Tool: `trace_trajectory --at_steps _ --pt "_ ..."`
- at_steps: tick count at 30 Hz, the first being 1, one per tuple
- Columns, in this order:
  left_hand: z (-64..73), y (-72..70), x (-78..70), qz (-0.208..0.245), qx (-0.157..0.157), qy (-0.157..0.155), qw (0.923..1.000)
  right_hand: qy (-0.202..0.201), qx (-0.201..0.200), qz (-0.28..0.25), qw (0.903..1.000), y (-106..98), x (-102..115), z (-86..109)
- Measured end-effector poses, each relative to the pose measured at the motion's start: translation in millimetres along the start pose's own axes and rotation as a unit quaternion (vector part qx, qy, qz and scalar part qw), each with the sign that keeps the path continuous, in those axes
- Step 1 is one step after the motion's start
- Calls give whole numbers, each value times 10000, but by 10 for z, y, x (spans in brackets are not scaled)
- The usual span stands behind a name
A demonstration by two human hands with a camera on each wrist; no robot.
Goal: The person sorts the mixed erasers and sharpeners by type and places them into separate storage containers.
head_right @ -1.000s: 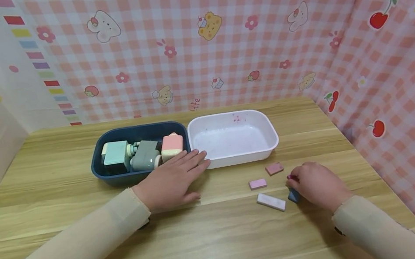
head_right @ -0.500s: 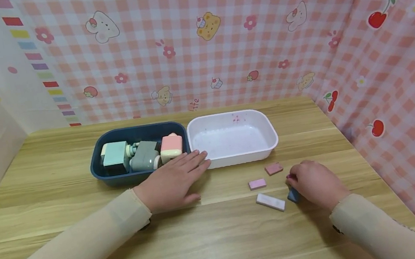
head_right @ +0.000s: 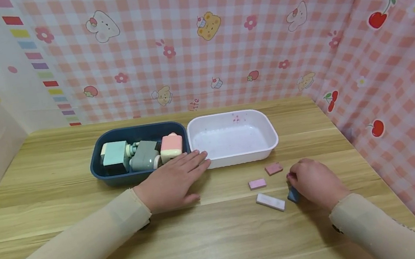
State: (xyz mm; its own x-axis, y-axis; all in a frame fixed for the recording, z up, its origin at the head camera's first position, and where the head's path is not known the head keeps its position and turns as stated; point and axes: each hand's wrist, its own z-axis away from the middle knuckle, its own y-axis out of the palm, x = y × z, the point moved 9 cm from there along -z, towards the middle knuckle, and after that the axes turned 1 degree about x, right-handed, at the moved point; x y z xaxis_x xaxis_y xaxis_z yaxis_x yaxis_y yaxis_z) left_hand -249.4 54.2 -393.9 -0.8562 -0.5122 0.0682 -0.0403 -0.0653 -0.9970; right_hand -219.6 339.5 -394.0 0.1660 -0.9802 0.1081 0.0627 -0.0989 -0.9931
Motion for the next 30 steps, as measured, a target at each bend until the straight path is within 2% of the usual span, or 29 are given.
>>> trace_trajectory --at_steps 4,9,14,19,30 --pt "3 4 2 -18 -3 3 10000 -81 -248 0 9997 -72 26 12" --pt "5 10 9 -45 0 -17 10000 -320 -792 127 9963 -216 83 37" --pt "3 13 13 -13 4 -38 10000 -575 -1340 239 9890 -355 160 59" --pt "1 21 15 -31 -26 -30 10000 -721 -1659 238 9832 -450 198 65" --pt "3 13 9 8 -21 -18 10000 -1317 -2343 288 9628 -622 330 45"
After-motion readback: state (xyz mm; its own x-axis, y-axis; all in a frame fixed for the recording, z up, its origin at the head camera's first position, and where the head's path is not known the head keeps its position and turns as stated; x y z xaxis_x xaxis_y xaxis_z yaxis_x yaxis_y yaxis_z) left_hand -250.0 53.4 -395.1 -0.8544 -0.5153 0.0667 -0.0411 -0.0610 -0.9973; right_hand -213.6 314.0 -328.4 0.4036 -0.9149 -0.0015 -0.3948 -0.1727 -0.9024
